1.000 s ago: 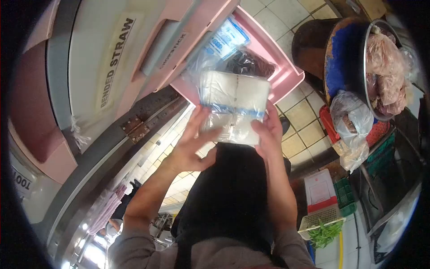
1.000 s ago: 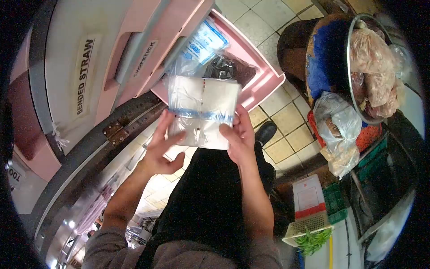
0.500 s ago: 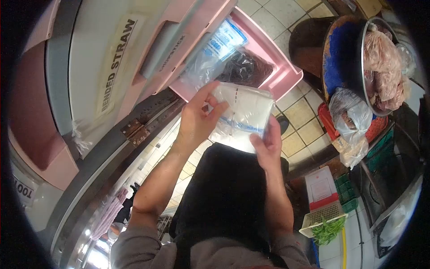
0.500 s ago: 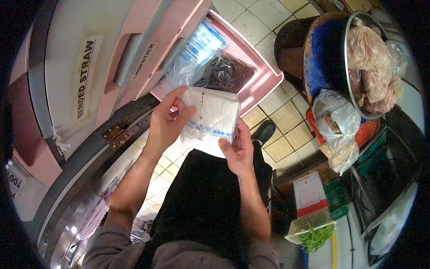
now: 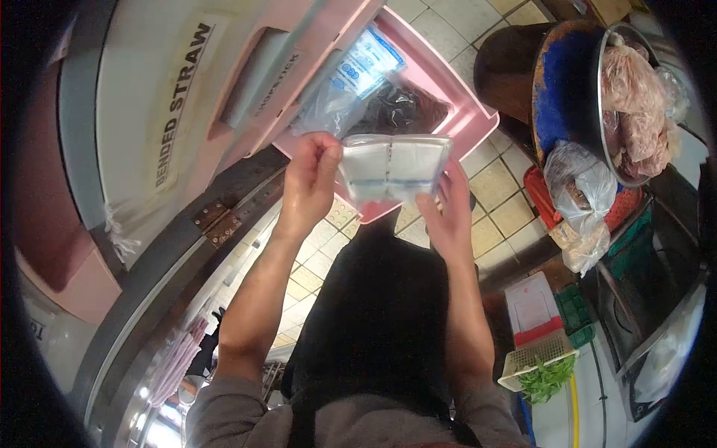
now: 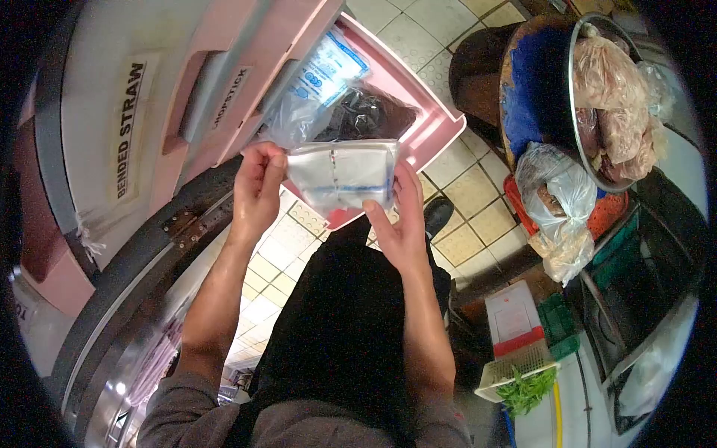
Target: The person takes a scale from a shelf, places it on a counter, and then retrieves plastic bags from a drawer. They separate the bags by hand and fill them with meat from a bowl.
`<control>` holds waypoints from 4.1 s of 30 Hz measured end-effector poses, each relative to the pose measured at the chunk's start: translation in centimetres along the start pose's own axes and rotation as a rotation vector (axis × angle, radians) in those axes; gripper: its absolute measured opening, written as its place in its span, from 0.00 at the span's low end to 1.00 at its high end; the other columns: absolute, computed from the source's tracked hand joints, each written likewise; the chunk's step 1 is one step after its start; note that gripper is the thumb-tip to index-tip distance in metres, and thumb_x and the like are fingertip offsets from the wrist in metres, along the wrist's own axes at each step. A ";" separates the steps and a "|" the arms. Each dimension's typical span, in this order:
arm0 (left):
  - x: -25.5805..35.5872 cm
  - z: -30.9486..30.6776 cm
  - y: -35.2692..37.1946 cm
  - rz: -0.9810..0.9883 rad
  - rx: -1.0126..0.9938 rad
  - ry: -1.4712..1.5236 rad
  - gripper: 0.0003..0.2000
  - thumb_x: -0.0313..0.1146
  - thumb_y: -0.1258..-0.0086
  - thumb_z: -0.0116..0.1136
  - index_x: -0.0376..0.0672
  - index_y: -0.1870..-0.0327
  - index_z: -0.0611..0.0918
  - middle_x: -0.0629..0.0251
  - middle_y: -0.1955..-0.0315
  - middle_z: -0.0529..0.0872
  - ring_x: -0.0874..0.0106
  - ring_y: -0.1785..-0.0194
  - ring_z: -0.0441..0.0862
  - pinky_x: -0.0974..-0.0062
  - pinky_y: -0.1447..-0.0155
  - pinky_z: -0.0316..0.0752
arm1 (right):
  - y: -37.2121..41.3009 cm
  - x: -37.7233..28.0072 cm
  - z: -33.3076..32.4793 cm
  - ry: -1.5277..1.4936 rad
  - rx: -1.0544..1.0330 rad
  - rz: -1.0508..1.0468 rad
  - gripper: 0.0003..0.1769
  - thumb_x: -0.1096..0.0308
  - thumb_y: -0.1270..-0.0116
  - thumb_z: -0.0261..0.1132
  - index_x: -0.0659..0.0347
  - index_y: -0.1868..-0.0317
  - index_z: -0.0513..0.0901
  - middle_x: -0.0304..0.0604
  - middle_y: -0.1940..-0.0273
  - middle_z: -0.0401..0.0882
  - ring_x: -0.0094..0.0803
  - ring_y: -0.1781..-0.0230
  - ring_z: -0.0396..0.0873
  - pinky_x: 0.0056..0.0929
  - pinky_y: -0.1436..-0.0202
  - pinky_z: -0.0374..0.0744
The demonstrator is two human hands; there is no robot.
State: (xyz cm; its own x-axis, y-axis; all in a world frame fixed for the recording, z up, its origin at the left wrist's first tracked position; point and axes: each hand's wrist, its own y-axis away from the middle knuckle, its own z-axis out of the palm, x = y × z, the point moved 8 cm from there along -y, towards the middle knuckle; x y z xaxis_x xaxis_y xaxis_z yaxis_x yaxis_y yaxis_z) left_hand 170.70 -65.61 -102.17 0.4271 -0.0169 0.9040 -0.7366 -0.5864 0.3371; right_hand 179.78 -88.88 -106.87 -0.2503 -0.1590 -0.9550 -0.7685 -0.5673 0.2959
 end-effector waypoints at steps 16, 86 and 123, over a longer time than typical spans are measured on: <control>0.2 4.8 1.3 0.053 -0.230 -0.223 0.10 0.26 0.38 0.77 0.35 0.61 0.86 0.55 0.58 0.86 0.61 0.48 0.84 0.67 0.46 0.79 | 2.5 5.4 1.9 -0.522 0.019 0.400 0.26 0.60 0.27 0.72 0.68 0.37 0.81 0.41 0.47 0.86 0.24 0.48 0.82 0.27 0.42 0.80; -2.8 4.6 7.9 -0.300 -0.163 -0.285 0.14 0.31 0.40 0.77 0.40 0.72 0.78 0.70 0.76 0.79 0.81 0.68 0.75 0.75 0.63 0.72 | 7.2 1.9 5.8 -0.204 0.168 0.176 0.20 0.78 0.25 0.64 0.66 0.36 0.71 0.47 0.43 0.76 0.30 0.44 0.78 0.29 0.37 0.77; -4.3 -3.6 9.0 -0.181 0.007 -0.326 0.10 0.23 0.27 0.66 0.34 0.49 0.80 0.60 0.66 0.87 0.76 0.61 0.85 0.75 0.58 0.80 | 7.1 3.6 0.1 -0.275 0.098 0.387 0.20 0.73 0.26 0.68 0.67 0.38 0.74 0.43 0.50 0.82 0.25 0.49 0.79 0.26 0.43 0.78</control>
State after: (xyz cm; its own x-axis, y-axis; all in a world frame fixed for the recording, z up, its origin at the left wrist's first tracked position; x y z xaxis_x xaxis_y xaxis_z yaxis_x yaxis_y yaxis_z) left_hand 160.33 -67.93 -102.05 0.6958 -0.1685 0.6982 -0.6304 -0.6091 0.4812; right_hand 173.35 -93.40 -108.22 -0.6654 -0.1161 -0.7375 -0.6367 -0.4276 0.6417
